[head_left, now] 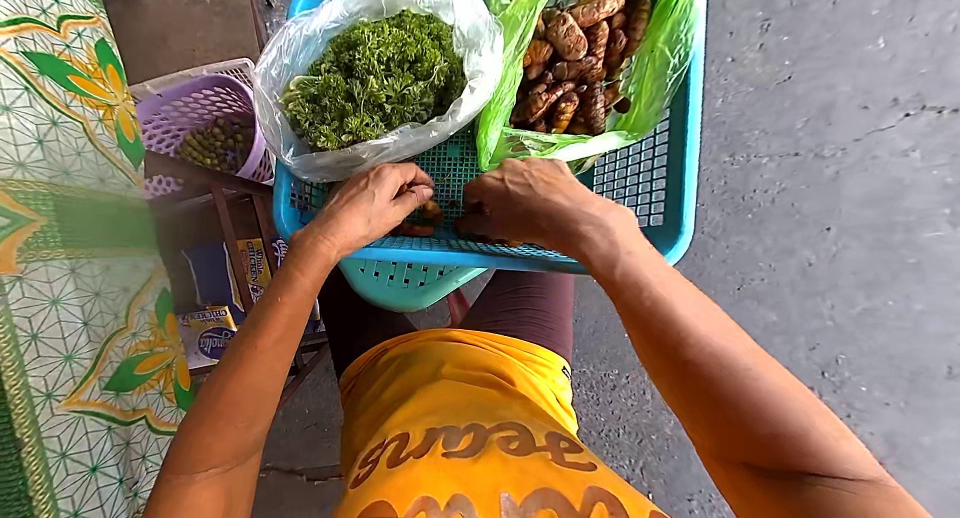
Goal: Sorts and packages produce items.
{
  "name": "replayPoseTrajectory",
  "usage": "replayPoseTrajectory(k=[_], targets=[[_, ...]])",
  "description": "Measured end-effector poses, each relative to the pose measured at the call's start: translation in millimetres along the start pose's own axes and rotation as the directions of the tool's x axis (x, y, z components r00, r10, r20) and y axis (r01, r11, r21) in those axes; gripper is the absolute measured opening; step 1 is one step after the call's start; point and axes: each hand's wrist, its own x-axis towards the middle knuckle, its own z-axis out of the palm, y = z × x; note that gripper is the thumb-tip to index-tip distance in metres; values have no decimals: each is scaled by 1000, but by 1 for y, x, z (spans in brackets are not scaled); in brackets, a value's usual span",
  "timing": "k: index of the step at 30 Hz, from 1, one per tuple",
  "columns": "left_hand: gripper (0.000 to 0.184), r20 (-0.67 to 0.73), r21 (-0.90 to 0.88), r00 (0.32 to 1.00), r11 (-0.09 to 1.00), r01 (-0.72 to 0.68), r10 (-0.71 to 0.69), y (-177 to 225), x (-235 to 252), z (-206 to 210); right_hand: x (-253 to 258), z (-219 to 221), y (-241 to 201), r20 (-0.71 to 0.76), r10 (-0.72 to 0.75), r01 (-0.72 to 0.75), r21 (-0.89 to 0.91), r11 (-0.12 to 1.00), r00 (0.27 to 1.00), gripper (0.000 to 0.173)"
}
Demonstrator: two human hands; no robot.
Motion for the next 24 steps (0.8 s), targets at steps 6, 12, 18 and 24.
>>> replayPoseTrajectory(k=[6,12,18,24], targets=[[44,79,-561,983,823,-92,164,-21,-28,-25,7,8,19,-286,-232,295,201,934,930,15],[43,-132,126,991,992,-20,37,-27,-56,-32,32,3,-26,-45,-282,286,122,950,958,23],[35,-294,281,928,949,-144,228,-27,-62,-22,38,18,-30,-109,-233,224,-89,971,966,23],[25,-141,333,977,937,-107,161,-27,-53,-25,33,7,4,-98,-175,192,207,959,980,29]])
